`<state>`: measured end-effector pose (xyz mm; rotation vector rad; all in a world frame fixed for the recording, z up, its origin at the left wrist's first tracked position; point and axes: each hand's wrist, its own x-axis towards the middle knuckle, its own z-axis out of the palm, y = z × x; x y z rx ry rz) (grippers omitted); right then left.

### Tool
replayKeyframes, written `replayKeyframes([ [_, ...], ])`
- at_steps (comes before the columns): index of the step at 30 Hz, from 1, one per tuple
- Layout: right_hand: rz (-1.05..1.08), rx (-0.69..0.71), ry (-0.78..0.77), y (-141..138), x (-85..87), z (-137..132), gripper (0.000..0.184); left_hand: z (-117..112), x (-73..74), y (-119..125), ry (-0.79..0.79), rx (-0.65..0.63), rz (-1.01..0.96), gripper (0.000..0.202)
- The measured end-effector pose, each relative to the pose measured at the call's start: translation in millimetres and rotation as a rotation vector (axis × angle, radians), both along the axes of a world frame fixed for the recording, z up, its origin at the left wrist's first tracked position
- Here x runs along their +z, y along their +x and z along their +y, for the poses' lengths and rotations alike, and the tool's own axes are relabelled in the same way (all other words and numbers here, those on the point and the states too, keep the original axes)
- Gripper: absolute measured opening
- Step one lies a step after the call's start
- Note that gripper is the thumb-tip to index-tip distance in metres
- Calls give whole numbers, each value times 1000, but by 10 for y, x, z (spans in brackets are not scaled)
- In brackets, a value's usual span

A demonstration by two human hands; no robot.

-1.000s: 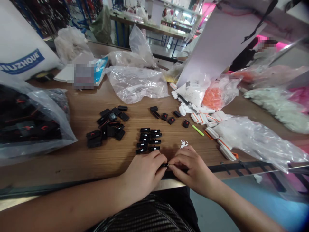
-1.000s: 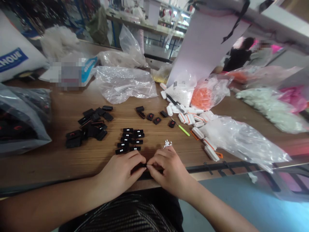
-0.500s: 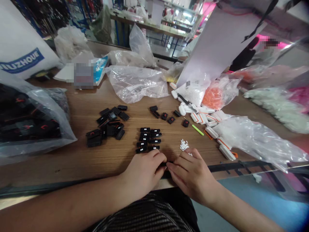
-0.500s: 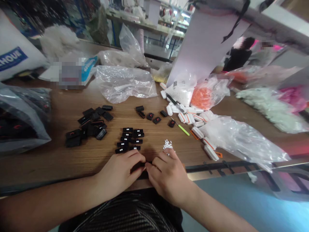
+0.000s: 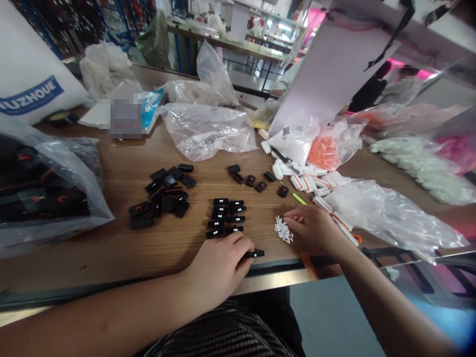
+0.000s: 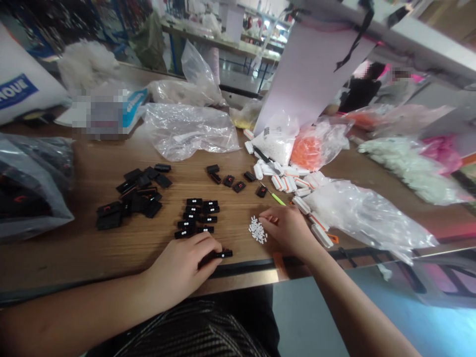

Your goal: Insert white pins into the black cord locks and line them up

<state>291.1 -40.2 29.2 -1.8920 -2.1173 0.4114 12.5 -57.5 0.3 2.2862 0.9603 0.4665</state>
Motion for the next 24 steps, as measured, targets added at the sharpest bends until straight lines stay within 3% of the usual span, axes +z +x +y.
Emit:
replayKeyframes([
  [12,-128,73,-61,25,42,46,22,5,5,10,-3,-7,-15,7],
  [19,-291,198,114,-14,31,19,27,-4,23,11,2,-3,-2,6],
  [22,-316,177,107,2,35,11,29,-1,29,14,0,-6,0,6],
  [24,-223,119,68,-24,55,-15,27,-1,24,14,-3,-8,-1,6],
])
